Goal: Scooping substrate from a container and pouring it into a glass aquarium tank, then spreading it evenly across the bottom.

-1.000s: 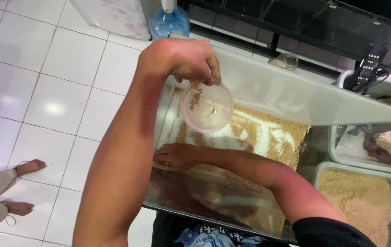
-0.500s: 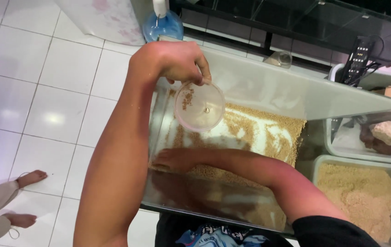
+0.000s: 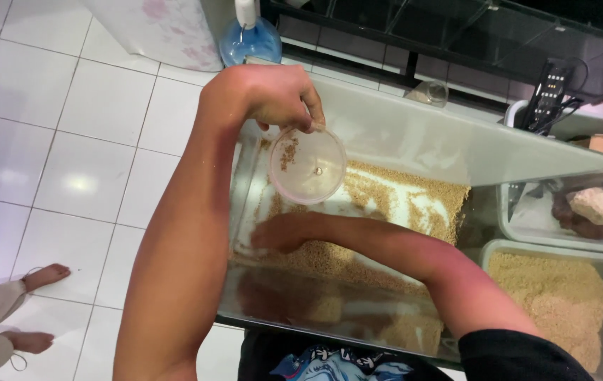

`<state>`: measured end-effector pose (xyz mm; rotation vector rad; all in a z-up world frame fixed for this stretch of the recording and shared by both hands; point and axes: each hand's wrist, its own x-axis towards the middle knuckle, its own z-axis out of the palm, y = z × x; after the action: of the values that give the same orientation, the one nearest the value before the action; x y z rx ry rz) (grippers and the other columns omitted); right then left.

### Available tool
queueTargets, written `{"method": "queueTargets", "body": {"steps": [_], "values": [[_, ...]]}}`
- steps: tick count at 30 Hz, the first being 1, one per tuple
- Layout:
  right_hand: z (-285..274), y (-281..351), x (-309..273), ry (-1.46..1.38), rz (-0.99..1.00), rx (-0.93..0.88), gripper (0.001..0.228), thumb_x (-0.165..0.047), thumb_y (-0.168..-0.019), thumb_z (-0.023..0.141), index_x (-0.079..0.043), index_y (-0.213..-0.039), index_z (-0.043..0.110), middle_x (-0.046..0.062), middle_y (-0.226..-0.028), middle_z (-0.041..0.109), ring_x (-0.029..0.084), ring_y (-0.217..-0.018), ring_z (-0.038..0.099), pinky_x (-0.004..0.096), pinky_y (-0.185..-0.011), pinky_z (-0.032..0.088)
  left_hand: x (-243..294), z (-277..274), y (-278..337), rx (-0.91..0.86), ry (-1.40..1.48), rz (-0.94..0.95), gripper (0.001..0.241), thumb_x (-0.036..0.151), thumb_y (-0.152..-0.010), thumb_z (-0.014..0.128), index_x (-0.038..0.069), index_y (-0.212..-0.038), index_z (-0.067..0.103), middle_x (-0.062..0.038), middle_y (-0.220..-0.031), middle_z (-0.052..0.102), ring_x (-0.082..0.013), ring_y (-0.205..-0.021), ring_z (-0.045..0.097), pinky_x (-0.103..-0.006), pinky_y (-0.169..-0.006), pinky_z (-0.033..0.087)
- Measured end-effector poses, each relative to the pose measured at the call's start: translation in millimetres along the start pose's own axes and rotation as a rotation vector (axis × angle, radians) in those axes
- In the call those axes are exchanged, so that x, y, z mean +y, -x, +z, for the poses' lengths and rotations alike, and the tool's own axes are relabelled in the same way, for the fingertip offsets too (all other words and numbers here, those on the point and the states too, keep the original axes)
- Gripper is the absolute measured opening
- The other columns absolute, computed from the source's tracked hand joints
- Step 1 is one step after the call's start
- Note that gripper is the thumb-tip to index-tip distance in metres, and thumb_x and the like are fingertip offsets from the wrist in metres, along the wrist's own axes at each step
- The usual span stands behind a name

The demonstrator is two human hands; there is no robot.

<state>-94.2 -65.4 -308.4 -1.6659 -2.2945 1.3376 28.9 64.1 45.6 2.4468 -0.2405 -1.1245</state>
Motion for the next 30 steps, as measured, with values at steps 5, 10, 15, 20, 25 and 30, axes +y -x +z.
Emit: {"method": "queueTargets", "body": {"steps": [5,10,15,20,25,30], "values": [[77.5,-0.6,10.8,0.188,-0.272,0.527,0.065,-0.004,-0.102,0.054,0.015,-0.163,0.039,0.036,-0.172,0.038,0.054,-0.162,0.037,0.060,-0.131,0.039,-3.4,-0.9,-3.7,0.021,0.026,0.020,0.039,0.020,-0.096,0.065,0.027,-0.128,0.086,0.003,-0.115,0.082,-0.0173,-0.100,0.073,-0.0365,-0.072,0.058],[49.0,92.2,-13.3,-0.092,-0.033,-0.114,0.065,-0.002,-0.090,0.060,-0.003,-0.154,0.054,0.022,-0.156,0.055,0.042,-0.139,0.059,0.058,-0.100,0.059,-1.9,1.7,-11.0,-0.013,-0.022,0.016,0.032,0.025,-0.092,0.067,0.026,-0.117,0.088,0.004,-0.094,0.077,-0.0144,-0.082,0.065,-0.0346,-0.067,0.050],[-11.8,131.5,-16.1,-0.293,0.332,-0.357,0.063,0.007,-0.099,0.055,-0.012,-0.159,0.059,0.018,-0.158,0.063,0.031,-0.122,0.074,0.044,-0.087,0.065,1.4,2.5,-13.4,-0.054,-0.070,0.006,0.021,0.028,-0.097,0.074,0.017,-0.108,0.087,-0.002,-0.083,0.074,-0.0174,-0.076,0.060,-0.0371,-0.063,0.048],[2.1,94.8,46.2,-0.256,-0.051,0.668,0.037,-0.010,-0.110,0.050,-0.007,-0.143,0.065,0.017,-0.126,0.066,0.033,-0.111,0.066,0.046,-0.090,0.058,6.5,-1.0,4.4,-0.034,-0.015,-0.053,0.041,0.018,-0.097,0.062,0.029,-0.129,0.085,0.010,-0.121,0.082,-0.0145,-0.106,0.073,-0.0348,-0.081,0.058],[77.0,43.1,76.8,0.063,-0.377,0.983,0.050,-0.031,-0.113,0.045,-0.010,-0.153,0.066,0.014,-0.154,0.062,0.032,-0.143,0.058,0.052,-0.119,0.048,0.0,0.9,3.5,-0.013,0.083,-0.034,0.028,0.022,-0.099,0.071,0.019,-0.122,0.086,-0.007,-0.118,0.081,-0.0248,-0.109,0.076,-0.0389,-0.088,0.063],[219.6,86.4,92.7,0.164,-0.395,0.531,0.032,-0.027,-0.113,0.059,-0.012,-0.131,0.081,0.015,-0.119,0.082,0.030,-0.111,0.078,0.055,-0.107,0.061,2.4,0.2,10.2,0.010,0.110,0.010,0.024,0.025,-0.097,0.078,0.009,-0.112,0.087,-0.025,-0.107,0.080,-0.0349,-0.103,0.080,-0.0425,-0.083,0.068]]}}
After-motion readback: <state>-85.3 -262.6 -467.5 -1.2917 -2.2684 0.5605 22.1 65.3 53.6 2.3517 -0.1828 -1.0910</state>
